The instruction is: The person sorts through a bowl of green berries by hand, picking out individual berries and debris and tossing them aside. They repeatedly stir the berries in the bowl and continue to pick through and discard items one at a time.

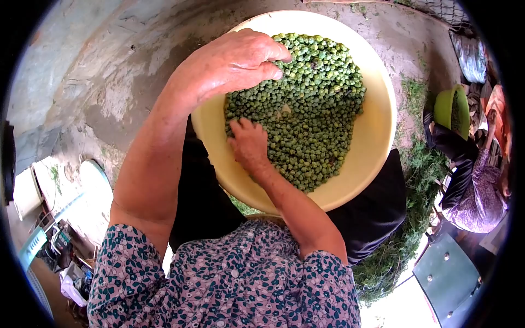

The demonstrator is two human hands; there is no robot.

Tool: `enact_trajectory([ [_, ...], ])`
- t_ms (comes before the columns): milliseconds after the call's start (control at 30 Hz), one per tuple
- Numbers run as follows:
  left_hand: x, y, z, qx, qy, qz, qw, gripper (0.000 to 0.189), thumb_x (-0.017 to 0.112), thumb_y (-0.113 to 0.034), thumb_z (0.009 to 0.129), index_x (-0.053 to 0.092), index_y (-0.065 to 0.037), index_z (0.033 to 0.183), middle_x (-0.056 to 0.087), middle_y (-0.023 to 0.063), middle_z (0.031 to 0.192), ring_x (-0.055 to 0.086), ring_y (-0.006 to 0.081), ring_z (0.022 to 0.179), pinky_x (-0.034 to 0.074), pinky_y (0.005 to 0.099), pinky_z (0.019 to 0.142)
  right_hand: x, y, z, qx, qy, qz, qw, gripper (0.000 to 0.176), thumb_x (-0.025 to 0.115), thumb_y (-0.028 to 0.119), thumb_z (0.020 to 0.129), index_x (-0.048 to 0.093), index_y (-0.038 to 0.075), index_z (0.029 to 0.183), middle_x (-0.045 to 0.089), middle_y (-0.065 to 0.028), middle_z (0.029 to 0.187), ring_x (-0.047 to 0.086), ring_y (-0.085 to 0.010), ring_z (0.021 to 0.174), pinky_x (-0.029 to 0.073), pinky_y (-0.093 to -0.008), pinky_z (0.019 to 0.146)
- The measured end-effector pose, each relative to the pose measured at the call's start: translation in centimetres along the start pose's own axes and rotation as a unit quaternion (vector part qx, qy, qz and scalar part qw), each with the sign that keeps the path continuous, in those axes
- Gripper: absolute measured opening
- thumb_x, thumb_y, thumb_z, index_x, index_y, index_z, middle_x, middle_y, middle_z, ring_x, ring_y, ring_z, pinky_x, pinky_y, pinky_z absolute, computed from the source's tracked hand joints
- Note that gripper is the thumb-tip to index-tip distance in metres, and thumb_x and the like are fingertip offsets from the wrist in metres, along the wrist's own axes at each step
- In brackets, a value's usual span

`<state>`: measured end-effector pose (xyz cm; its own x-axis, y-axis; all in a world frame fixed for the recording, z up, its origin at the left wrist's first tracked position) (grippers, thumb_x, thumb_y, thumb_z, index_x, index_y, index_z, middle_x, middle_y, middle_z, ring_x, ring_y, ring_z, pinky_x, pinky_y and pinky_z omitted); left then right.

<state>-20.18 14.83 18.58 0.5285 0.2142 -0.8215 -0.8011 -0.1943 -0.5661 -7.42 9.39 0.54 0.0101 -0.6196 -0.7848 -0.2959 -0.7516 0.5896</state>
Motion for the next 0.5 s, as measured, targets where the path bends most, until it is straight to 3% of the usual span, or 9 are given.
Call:
enact_trajectory([
  [67,-0.1,0.1,-0.4,-0.01,0.006,0.01,1.0,0.027,0.061,-0.019,0.08,0.061,-0.001,0.101,0.062,0.0141,0.093,0.057,0.0302,0.093,0.044,0.0381,0.083,0.2,1.0,-0.7,-0.036,0.027,0.028,0.999,0.043,0.067,0.016,0.075,0.056,0.01,0.116,0.053,-0.0128,0.11,0.051,-0.0323,0.098,0.042,-0.0442,0.084],
  [133,-0.8,-0.1,-0.8,0.01,-0.035,0.003,0.999,0.027,0.062,-0.018,0.08,0.062,-0.002,0.101,0.062,0.0135,0.093,0.057,0.0297,0.093,0.044,0.0383,0.083,-1.8,-0.6,-1.1,-0.022,-0.092,0.15,0.984,0.032,0.065,0.007,0.075,0.061,0.006,0.106,0.057,-0.0137,0.105,0.055,-0.0311,0.095,0.045,-0.0392,0.081],
  [167,-0.7,0.3,-0.9,0.009,-0.036,0.003,0.999,0.027,0.062,-0.018,0.08,0.062,-0.002,0.101,0.062,0.0135,0.093,0.057,0.0297,0.093,0.044,0.0383,0.083,-2.7,-2.1,-1.0,-0.024,-0.169,0.173,0.97,0.025,0.063,0.001,0.075,0.063,0.003,0.1,0.06,-0.0141,0.1,0.059,-0.0294,0.089,0.048,-0.0326,0.077],
  [233,-0.7,0.3,-1.0,0.042,-0.06,-0.013,0.997,0.027,0.062,-0.018,0.08,0.062,-0.002,0.101,0.062,0.0134,0.093,0.057,0.0298,0.092,0.044,0.0387,0.083,-4.3,-5.4,0.1,0.042,-0.216,0.147,0.964,0.026,0.061,0.002,0.078,0.062,0.001,0.104,0.063,-0.0127,0.092,0.061,-0.0225,0.071,0.05,-0.0304,0.063],
  [300,-0.5,0.4,-0.7,0.028,-0.053,-0.008,0.998,0.027,0.061,-0.018,0.08,0.062,-0.002,0.101,0.062,0.0136,0.093,0.057,0.03,0.093,0.044,0.0388,0.084,-3.7,-10.8,0.9,0.218,-0.219,0.256,0.916,0.023,0.062,0.005,0.078,0.063,0.001,0.101,0.063,-0.0164,0.073,0.06,-0.0277,0.063,0.049,-0.0329,0.061],
  [400,-0.1,0.4,-0.3,0.003,-0.032,0.004,0.999,0.027,0.06,-0.019,0.081,0.062,-0.002,0.102,0.062,0.0142,0.095,0.057,0.0303,0.095,0.044,0.039,0.084,-4.7,-13.1,2.4,0.248,-0.244,0.199,0.916,0.027,0.063,0.012,0.079,0.063,0.001,0.104,0.064,-0.0169,0.07,0.061,-0.0305,0.06,0.049,-0.0358,0.061],
  [433,0.1,0.5,-0.2,-0.009,-0.02,0.012,1.0,0.026,0.059,-0.018,0.081,0.062,-0.002,0.102,0.062,0.0145,0.096,0.057,0.0303,0.096,0.044,0.0391,0.085,-4.8,-13.5,2.9,0.252,-0.249,0.159,0.921,0.029,0.063,0.019,0.08,0.064,0.003,0.105,0.066,-0.0179,0.08,0.063,-0.0331,0.069,0.05,-0.0394,0.064],
  [500,0.3,0.5,0.1,-0.022,-0.008,0.013,1.0,0.026,0.059,-0.018,0.081,0.062,-0.002,0.102,0.062,0.0147,0.096,0.057,0.0303,0.097,0.044,0.0391,0.085,-4.7,-13.8,3.4,0.286,-0.242,0.135,0.917,0.029,0.063,0.02,0.08,0.064,0.005,0.105,0.066,-0.0176,0.083,0.063,-0.0339,0.073,0.049,-0.0407,0.066],
])
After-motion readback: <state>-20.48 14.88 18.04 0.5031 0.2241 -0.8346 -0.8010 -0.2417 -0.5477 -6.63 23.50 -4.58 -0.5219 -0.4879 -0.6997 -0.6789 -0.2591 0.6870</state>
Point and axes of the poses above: each hand's wrist, its own z-axis towards the middle knuckle, its own x-axis out of the palm, y = z × x, the point moved 8 cm from there along z, towards the middle knuckle
